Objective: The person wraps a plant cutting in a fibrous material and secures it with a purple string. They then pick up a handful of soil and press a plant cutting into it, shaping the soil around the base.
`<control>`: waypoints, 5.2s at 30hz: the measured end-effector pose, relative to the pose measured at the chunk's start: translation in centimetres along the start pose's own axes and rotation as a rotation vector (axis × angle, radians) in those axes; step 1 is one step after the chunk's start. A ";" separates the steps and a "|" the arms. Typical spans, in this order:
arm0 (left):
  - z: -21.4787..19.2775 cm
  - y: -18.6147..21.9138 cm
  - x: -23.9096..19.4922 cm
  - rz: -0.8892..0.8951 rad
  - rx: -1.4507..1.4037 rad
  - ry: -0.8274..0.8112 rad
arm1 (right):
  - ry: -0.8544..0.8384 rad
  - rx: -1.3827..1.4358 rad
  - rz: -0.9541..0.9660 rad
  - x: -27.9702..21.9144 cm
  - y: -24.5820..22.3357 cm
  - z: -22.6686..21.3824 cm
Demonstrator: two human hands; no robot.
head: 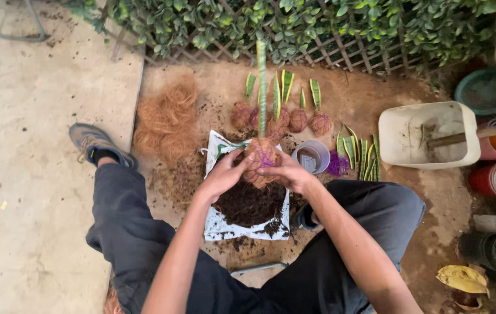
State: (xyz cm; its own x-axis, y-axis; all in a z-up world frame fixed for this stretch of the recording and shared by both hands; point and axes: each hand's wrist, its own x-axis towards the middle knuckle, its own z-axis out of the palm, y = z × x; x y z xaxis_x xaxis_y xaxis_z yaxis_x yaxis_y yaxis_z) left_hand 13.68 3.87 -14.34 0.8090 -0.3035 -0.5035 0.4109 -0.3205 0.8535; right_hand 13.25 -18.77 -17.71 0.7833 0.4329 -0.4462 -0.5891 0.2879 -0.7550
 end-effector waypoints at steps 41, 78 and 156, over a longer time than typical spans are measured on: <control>-7.1 4.6 0.3 0.066 -0.357 0.358 | 1.007 -1.513 0.515 18.2 6.2 -19.1; -13.8 -0.4 -5.9 0.240 -0.592 0.554 | 0.081 -0.865 -0.215 18.8 20.3 9.9; -10.7 2.0 -4.6 0.208 -0.243 0.413 | 0.097 -0.580 0.070 10.8 5.8 -3.7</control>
State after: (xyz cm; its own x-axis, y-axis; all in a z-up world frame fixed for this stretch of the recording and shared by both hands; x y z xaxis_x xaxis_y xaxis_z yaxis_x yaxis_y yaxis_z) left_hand 15.27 14.22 -8.93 0.9622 0.0560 -0.2665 0.2697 -0.0588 0.9612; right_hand 19.01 -15.61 -28.74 0.7774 0.3459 -0.5255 -0.4567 -0.2641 -0.8495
